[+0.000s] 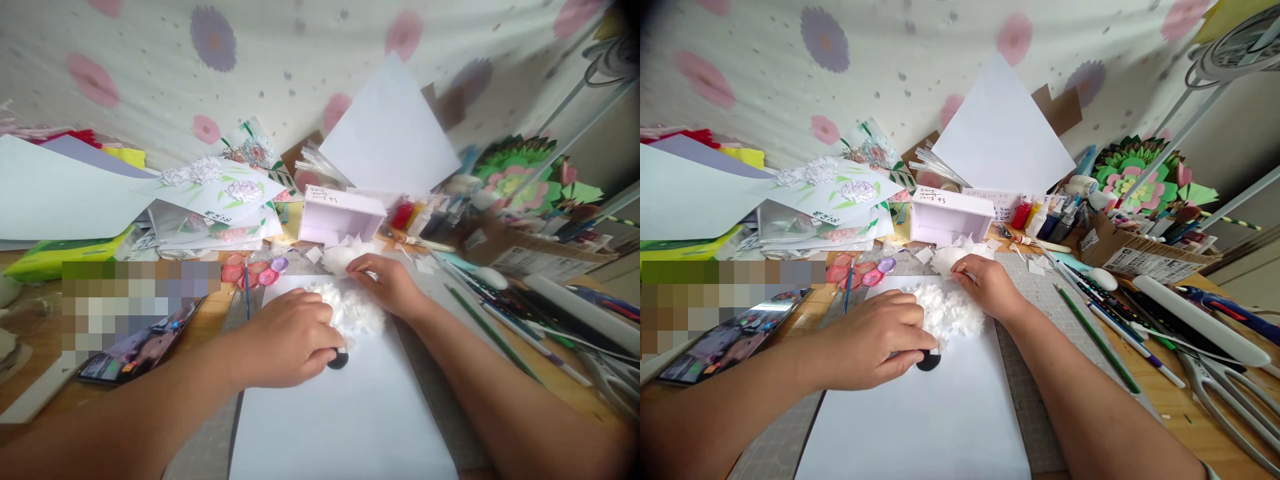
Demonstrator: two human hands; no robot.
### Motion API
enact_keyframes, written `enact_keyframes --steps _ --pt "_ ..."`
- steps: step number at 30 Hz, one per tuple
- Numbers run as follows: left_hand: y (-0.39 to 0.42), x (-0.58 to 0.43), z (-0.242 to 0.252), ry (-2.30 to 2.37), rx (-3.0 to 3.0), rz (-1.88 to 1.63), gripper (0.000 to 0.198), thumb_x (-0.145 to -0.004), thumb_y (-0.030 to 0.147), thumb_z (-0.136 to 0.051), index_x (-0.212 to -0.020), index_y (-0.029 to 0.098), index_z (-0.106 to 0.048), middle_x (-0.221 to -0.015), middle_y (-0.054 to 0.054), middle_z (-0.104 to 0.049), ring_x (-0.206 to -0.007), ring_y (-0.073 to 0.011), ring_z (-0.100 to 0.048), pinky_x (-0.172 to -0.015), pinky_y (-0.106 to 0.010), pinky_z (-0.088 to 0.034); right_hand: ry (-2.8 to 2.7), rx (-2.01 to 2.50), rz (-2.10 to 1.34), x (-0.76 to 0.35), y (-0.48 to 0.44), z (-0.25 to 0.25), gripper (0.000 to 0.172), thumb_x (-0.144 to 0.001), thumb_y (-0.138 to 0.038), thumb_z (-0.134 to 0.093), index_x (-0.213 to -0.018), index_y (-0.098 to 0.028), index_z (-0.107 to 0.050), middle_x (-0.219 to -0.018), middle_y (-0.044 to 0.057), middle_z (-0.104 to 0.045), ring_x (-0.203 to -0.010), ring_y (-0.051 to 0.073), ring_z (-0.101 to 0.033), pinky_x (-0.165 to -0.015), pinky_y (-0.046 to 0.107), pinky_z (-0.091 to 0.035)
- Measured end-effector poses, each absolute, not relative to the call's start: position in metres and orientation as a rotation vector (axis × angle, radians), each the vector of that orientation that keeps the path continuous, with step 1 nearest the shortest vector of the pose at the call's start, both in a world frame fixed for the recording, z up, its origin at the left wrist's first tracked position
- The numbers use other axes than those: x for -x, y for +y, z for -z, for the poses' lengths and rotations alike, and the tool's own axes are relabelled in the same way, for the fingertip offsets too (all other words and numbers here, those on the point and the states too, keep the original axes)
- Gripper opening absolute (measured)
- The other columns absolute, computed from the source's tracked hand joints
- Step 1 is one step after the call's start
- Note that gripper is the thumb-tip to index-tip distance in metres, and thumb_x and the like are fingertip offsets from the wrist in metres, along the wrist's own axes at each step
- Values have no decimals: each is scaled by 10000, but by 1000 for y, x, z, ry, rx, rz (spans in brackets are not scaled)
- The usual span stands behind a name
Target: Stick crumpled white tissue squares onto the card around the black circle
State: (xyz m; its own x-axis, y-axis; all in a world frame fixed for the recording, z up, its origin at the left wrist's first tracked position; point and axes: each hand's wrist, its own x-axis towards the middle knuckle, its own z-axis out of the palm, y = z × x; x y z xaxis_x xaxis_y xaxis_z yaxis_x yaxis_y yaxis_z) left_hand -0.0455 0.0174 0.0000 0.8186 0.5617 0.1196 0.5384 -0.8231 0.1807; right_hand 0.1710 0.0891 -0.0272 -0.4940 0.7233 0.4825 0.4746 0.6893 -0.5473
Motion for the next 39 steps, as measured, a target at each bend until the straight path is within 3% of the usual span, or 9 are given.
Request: enact_keyframes --steps 4,9,16,22,27,39 --pt "17 46 0 869 -2860 -267 191 -805 201 -506 -868 285 -666 -691 -7 -526 -713 -162 -495 -683 -309 -333 -2069 936 -457 -176 85 18 112 -840 -243 -571 -769 -173 -623 -825 53 -665 -758 166 -611 -706 296 -467" --pt "20 47 0 877 -2848 -225 188 -805 206 -496 -830 282 -666 -695 -4 -528 -714 -164 -492 -681 -310 -336 -1918 717 -816 -184 63 -9 107 -842 -213 -587 -743 -174 -598 -777 49 -667 -756 167 -628 -710 308 -499" --pt "23 47 1 838 -2838 -260 224 -807 177 -483 -868 271 -677 -690 -10 -535 -714 -162 -503 -698 -312 -349 -2398 550 -1246 -177 42 -24 102 -843 -164 -573 -766 -107 -609 -786 81 -671 -719 140 -623 -651 252 -490" --pt "22 48 1 834 -2812 -256 233 -813 167 -469 -814 269 -679 -690 -2 -536 -703 -147 -500 -698 -304 -350 -2522 498 -1341 -172 40 -22 48 -819 -116 -592 -804 -89 -629 -828 85 -666 -750 126 -620 -693 231 -485" --pt "22 49 2 865 -2797 -241 255 -818 194 -483 -945 308 -674 -751 -7 -551 -750 -156 -513 -737 -307 -358 -2308 438 -1366 -180 45 -21 49 -809 -115 -606 -765 -97 -615 -791 75 -648 -792 153 -619 -710 273 -500" --pt "23 49 4 857 -2800 -213 281 -822 196 -475 -987 336 -653 -772 9 -564 -782 -165 -508 -737 -308 -347 -2355 426 -1294 -184 50 -21 70 -782 -113 -636 -724 -87 -607 -757 69 -620 -746 142 -592 -691 271 -477"
